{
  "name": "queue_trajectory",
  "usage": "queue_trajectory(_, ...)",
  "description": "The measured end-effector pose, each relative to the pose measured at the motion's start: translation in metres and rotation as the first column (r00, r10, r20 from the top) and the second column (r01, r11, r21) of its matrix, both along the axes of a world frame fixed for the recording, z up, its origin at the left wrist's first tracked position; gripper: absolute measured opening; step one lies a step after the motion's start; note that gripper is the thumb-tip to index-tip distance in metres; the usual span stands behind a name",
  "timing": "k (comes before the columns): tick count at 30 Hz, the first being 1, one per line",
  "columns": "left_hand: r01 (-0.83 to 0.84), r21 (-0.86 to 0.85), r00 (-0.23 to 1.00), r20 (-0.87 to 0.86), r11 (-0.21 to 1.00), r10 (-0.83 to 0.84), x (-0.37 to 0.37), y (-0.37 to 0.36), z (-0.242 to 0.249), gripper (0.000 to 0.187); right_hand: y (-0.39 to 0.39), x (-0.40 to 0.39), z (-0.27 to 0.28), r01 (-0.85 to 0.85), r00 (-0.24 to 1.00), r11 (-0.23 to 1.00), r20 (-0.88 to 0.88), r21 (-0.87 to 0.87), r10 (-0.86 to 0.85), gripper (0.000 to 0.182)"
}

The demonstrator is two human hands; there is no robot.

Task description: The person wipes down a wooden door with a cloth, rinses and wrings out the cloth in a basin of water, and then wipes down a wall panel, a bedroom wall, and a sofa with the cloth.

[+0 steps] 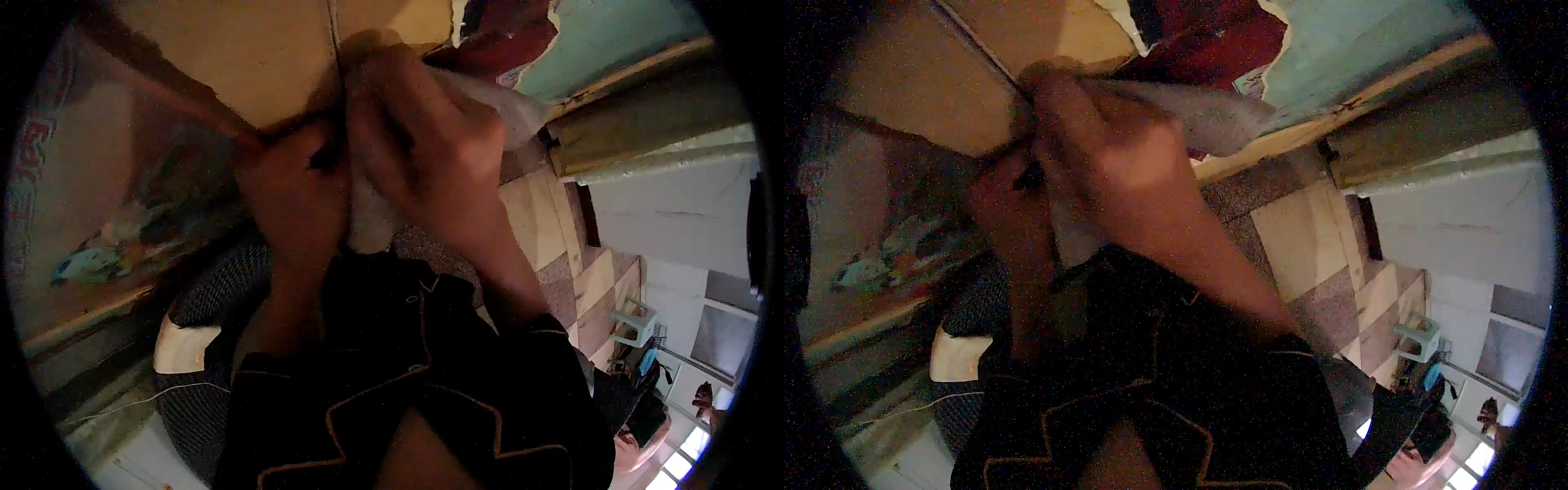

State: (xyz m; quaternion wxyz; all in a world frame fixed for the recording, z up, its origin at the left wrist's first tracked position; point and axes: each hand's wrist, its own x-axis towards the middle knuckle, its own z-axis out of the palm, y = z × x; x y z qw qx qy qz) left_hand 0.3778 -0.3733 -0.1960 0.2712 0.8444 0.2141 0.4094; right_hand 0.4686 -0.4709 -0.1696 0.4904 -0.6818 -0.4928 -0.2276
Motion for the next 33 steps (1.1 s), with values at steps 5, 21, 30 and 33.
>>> queue_trajectory(5,0.011,0.056,0.999,-0.038,0.998,-0.009,0.003,0.002,0.005,0.023,-0.012,0.007,-0.005,0.078,0.994,0.996,-0.079,-0.052,-0.082,0.014)
queue_trajectory(21,0.075,0.175,0.992,-0.115,0.982,-0.055,-0.003,0.011,-0.002,0.007,-0.003,-0.001,-0.02,-0.023,0.958,0.999,-0.284,0.033,0.032,0.011)
queue_trajectory(30,0.066,0.127,0.997,-0.044,0.99,-0.061,-0.001,0.011,-0.006,0.014,-0.004,-0.004,-0.029,-0.03,0.885,0.996,-0.46,0.089,0.067,0.006)
queue_trajectory(33,0.025,0.166,0.996,0.082,0.986,-0.039,-0.003,0.019,-0.019,0.012,0.002,-0.009,-0.016,-0.027,0.924,0.993,-0.376,0.116,0.069,0.005)
